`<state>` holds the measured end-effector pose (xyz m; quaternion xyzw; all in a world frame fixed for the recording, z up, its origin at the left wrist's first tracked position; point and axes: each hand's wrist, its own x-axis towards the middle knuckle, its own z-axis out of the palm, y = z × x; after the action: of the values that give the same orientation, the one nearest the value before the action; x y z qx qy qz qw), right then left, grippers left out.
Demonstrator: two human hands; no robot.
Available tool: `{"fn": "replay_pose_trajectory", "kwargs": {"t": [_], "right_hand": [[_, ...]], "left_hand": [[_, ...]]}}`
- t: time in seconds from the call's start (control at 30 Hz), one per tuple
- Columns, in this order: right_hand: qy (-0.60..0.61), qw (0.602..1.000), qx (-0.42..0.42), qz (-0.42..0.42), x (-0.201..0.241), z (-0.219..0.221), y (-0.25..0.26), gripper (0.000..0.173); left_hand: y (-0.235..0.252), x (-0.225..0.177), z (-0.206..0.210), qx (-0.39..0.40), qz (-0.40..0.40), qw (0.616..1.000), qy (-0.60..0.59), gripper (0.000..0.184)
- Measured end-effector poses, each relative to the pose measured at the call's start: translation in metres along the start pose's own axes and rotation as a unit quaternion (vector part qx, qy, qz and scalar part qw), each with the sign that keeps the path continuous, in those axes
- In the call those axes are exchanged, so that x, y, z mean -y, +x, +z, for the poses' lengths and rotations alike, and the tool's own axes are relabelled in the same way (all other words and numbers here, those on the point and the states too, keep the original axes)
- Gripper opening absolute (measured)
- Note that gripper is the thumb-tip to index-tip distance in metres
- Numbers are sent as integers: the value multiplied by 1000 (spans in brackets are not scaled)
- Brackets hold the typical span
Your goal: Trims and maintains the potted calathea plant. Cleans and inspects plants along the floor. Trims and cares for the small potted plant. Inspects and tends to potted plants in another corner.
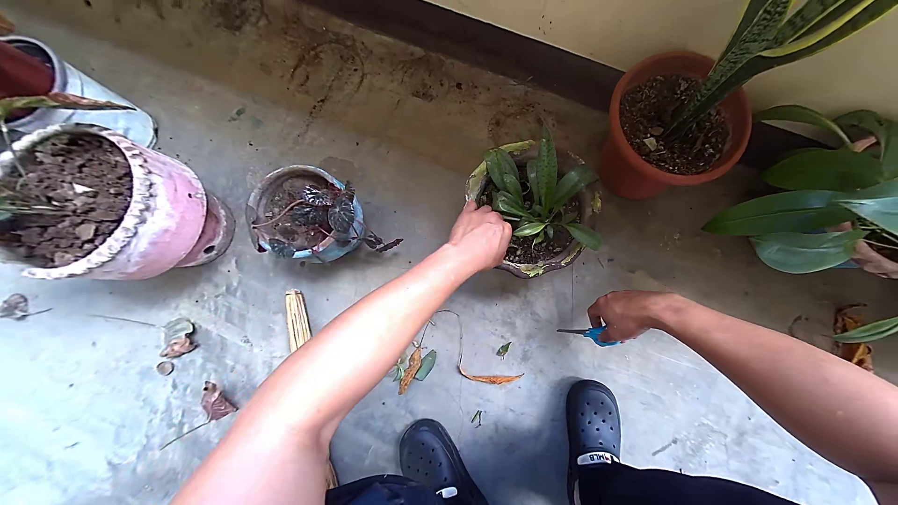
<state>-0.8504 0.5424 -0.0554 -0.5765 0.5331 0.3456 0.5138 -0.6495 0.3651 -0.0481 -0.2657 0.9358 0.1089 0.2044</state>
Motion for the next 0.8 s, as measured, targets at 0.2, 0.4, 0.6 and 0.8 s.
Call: {"fn": "replay_pose_trajectory", "kwargs": {"t": [0.2, 0.4, 0.6, 0.8], "right_hand": [[44, 999, -6, 18, -21, 4, 0, 27], [25, 999, -33, 29, -25, -12, 7, 26], [24, 999, -38, 21, -18, -12, 10, 27], [39, 999, -17, 22, -27, 2, -7, 31]], "left_hand": [[-56, 35, -42, 56, 64, 995, -49, 22], [-100, 53, -20, 250, -48, 965, -59, 32], [-39, 8, 1, -99, 47, 993, -39, 37], [10, -15, -1, -8, -41, 999, 33, 24]]}}
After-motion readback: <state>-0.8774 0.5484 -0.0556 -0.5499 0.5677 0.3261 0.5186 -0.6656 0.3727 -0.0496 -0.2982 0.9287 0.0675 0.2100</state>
